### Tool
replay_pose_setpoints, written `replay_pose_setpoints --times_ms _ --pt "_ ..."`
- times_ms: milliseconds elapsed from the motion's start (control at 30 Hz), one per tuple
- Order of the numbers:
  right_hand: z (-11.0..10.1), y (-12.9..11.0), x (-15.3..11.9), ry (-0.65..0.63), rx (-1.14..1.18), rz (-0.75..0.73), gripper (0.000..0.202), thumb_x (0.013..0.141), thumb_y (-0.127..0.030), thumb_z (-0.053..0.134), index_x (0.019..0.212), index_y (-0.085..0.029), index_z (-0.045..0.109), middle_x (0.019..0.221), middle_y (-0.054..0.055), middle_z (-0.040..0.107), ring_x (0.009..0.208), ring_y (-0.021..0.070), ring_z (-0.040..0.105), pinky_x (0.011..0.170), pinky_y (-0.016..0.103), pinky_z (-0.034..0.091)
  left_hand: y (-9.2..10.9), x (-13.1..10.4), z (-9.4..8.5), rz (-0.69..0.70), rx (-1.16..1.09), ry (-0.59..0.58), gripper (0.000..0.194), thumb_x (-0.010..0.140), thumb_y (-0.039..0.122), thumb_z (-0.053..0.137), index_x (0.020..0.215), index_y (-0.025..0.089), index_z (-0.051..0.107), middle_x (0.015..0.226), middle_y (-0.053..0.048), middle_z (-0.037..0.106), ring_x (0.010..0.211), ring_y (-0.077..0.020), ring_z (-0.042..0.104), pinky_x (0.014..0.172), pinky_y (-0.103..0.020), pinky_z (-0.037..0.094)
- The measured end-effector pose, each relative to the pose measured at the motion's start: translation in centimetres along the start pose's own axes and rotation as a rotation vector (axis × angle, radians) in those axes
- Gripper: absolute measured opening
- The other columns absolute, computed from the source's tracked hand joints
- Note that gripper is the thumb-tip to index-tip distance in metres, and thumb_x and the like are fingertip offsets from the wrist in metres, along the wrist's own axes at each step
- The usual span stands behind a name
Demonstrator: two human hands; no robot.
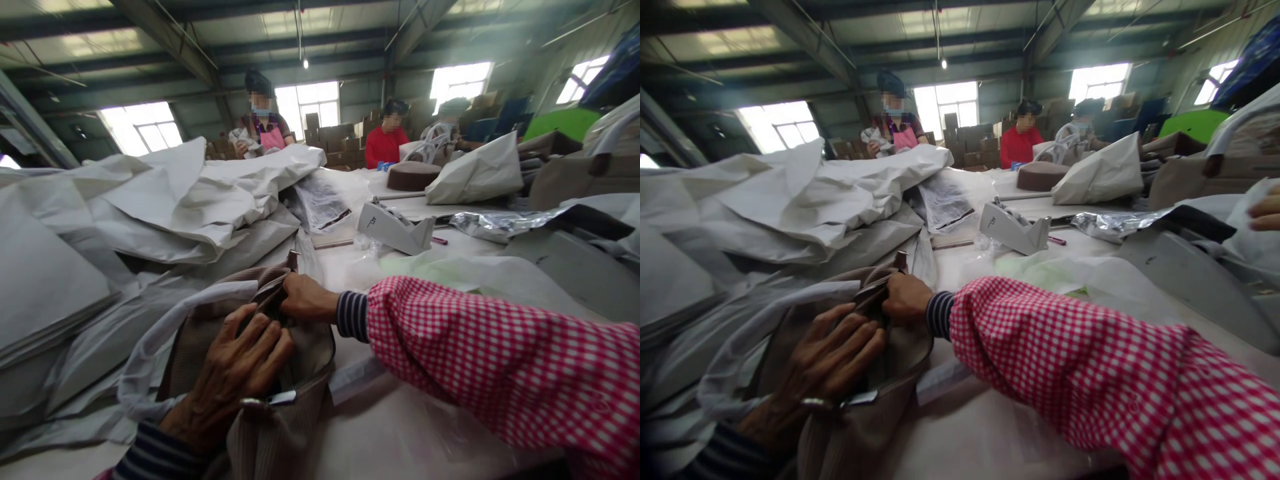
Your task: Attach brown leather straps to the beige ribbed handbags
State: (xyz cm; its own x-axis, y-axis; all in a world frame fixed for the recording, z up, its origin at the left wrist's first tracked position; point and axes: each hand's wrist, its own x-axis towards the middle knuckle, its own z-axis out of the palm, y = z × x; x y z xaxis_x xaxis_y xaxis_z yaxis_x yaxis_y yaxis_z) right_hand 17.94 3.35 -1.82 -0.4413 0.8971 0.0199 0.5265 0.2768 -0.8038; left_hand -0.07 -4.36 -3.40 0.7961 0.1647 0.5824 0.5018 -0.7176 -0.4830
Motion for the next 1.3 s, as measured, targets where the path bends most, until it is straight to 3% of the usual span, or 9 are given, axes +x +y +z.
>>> replay_pose_setpoints --times_ms 67,167,400,533,667,800,933,1100,1300 --pt "1.0 0.2 0.0 0.113 -0.160 -0.041 0.013 0.077 -0.012 0.067 0.089 -0.016 0.071 0.088 0.009 0.076 0.085 0.0224 0.072 0.073 0.027 0.054 -0.1 0.1 0.1 0.007 -0.020 -0.024 0.020 0.100 0.006 0.049 0.100 0.013 0.068 0.089 -0.007 0.072 0.088 -0.0239 0.063 0.100 -0.050 0.050" --pt "2.0 0.4 -0.5 0.149 -0.309 -0.073 0.014 0.084 -0.016 0.063 0.095 -0.013 0.071 0.102 0.015 0.077 0.096 0.0259 0.071 0.083 0.032 0.052 -0.4 0.2 0.1 0.009 -0.058 -0.040 0.022 0.101 0.007 0.047 0.098 0.014 0.068 0.087 -0.007 0.070 0.085 -0.0235 0.061 0.095 -0.046 0.050" --pt "-0.2 0.8 -3.0 0.133 -0.047 -0.148 0.032 0.076 -0.017 0.067 0.108 -0.017 0.065 0.095 0.004 0.073 0.085 0.0204 0.066 0.071 0.026 0.047 -0.5 -0.1 0.4 -0.036 -0.082 -0.028 0.027 0.104 0.011 0.042 0.097 0.015 0.068 0.086 -0.007 0.069 0.087 -0.0244 0.060 0.090 -0.043 0.050" --pt "-0.5 1.4 -4.5 0.174 -0.086 -0.105 0.026 0.081 -0.008 0.058 0.105 -0.017 0.064 0.088 0.003 0.070 0.083 0.0186 0.064 0.075 0.028 0.047 -0.5 -0.5 0.6 -0.055 -0.093 -0.059 0.026 0.106 0.014 0.041 0.099 0.014 0.066 0.087 -0.007 0.068 0.089 -0.0251 0.059 0.092 -0.045 0.048" --pt "0.6 1.9 -6.0 0.229 -0.289 -0.293 0.034 0.087 -0.006 0.055 0.120 -0.014 0.059 0.114 0.011 0.067 0.105 0.0217 0.062 0.093 0.032 0.047 -0.6 -0.4 0.5 -0.046 -0.101 -0.045 0.028 0.108 0.018 0.039 0.100 0.014 0.065 0.088 -0.008 0.068 0.090 -0.0251 0.059 0.092 -0.044 0.048" --pt "1.1 2.0 -7.0 0.214 -0.506 -0.424 0.035 0.092 -0.008 0.050 0.125 -0.017 0.055 0.122 0.011 0.061 0.106 0.0217 0.058 0.088 0.032 0.049 -0.7 -0.2 0.3 -0.026 -0.102 -0.008 0.035 0.110 0.022 0.033 0.098 0.015 0.065 0.088 -0.008 0.069 0.088 -0.0251 0.060 0.091 -0.044 0.048" --pt "0.6 2.0 -7.2 0.080 -0.704 -0.456 0.015 0.098 -0.021 0.052 0.110 -0.016 0.060 0.120 0.013 0.059 0.101 0.0246 0.054 0.084 0.037 0.051 -0.7 0.1 0.1 -0.028 -0.116 -0.021 0.028 0.108 0.015 0.038 0.101 0.013 0.065 0.085 -0.007 0.068 0.087 -0.0240 0.061 0.091 -0.043 0.048" --pt "0.1 2.3 -6.2 -0.040 -0.793 -0.488 0.021 0.100 -0.026 0.055 0.118 -0.018 0.063 0.125 0.014 0.056 0.101 0.0259 0.055 0.079 0.040 0.053 -0.7 0.4 -0.1 0.012 -0.153 -0.019 0.037 0.112 0.021 0.030 0.100 0.014 0.064 0.087 -0.006 0.069 0.087 -0.0232 0.060 0.091 -0.041 0.047" --pt "0.9 3.3 -3.8 0.036 -0.821 -0.721 0.021 0.103 -0.024 0.054 0.117 -0.014 0.066 0.142 0.017 0.052 0.128 0.0304 0.044 0.110 0.047 0.044 -0.8 -0.4 0.9 -0.031 -0.190 -0.057 0.041 0.113 0.023 0.024 0.102 0.015 0.062 0.090 -0.007 0.068 0.090 -0.0241 0.057 0.093 -0.043 0.044"
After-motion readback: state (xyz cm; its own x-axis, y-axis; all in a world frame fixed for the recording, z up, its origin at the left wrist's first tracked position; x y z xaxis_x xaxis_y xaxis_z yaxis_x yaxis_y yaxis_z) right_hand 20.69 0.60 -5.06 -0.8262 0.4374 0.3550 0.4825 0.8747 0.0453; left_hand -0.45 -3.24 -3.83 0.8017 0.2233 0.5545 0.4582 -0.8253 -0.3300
